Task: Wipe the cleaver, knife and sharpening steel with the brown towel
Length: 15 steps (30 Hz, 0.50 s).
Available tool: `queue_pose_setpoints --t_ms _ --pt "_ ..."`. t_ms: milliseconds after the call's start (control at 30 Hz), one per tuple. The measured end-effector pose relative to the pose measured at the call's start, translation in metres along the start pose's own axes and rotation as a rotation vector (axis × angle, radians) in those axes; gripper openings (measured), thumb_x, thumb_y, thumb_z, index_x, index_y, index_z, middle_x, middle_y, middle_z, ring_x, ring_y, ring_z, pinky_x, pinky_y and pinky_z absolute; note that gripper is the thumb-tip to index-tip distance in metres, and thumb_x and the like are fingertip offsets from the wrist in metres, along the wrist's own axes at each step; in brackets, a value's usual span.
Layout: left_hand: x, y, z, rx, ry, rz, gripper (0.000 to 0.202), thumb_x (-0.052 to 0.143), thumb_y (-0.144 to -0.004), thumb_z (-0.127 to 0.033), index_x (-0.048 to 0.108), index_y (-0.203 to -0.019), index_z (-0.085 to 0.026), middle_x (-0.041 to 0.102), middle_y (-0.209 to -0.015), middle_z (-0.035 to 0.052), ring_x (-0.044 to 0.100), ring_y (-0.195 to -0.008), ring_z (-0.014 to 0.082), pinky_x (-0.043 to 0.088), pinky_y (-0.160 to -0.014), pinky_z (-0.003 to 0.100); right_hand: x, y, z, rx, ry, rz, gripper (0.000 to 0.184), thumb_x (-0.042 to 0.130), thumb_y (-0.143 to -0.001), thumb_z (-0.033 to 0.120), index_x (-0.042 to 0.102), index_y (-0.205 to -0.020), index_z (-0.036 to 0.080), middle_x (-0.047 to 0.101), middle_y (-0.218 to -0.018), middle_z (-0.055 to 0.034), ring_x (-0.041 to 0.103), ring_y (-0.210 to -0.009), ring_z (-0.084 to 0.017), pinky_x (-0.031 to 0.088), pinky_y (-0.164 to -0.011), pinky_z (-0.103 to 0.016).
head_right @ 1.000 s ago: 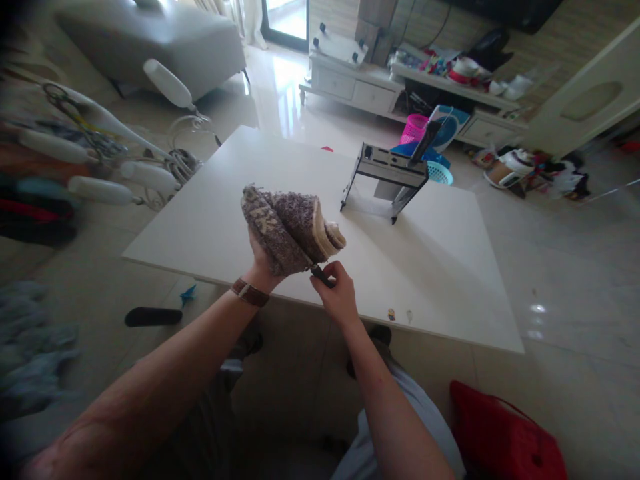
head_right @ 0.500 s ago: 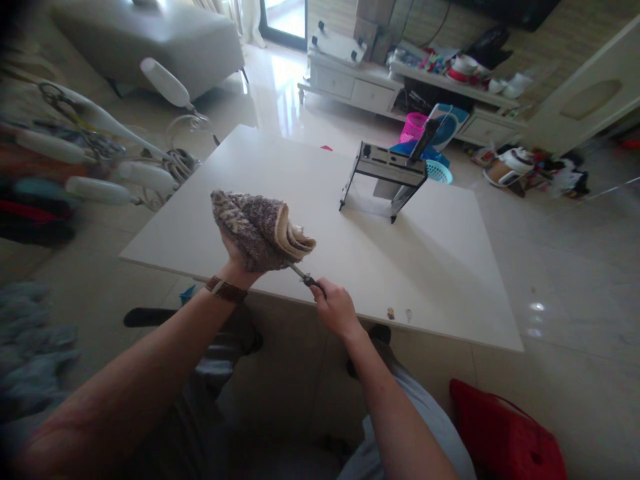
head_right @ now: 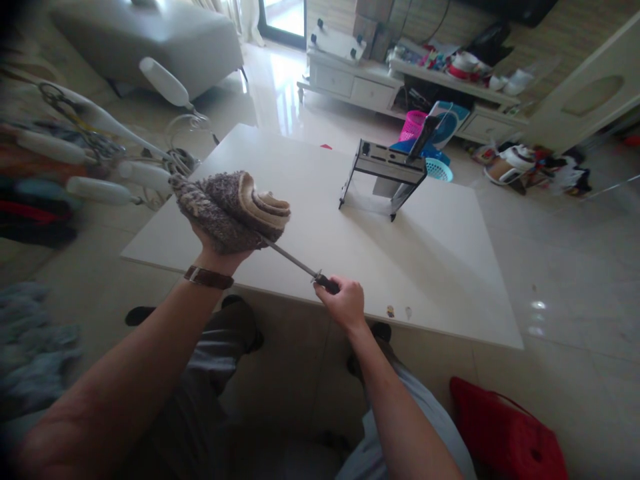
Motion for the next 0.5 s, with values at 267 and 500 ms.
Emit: queue_pose_setpoints --t_ms 267,500 --pt "0.014 0.003 0.034 -0.023 -0.082 -0.010 0.082 0.024 -0.091 -0.076 0.064 -0.134 -0.019 0.070 -0.130 0.0158 0.055 -0.134 0.0411 0.045 -0.107 0.066 0.012 -0.009 0.022 -0.007 -0.215 -0.033 0.037 0.068 -0.082 0.048 0.055 -0.060 0.021 0.042 -0.054 0.0053 0.039 -0.055 -0.012 0.028 -0.055 -0.027" --pt "0.004 -0.008 0.066 0.020 -0.096 -0.045 0.064 0.033 -0.095 -0.066 0.069 -0.128 -0.025 0.072 -0.128 0.0076 0.055 -0.136 0.0345 0.045 -0.114 0.055 0.030 -0.018 0.024 0.051 -0.297 -0.114 0.021 0.068 -0.080 0.038 0.053 -0.080 0.023 0.057 -0.069 0.0046 0.048 -0.062 -0.014 0.035 -0.061 -0.026"
Point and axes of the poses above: each hand's wrist, its own y-axis away from the middle knuckle, its own x-axis out of the palm, z = x × y, the point moved 2 cm from there along -y, towards the middle knuckle
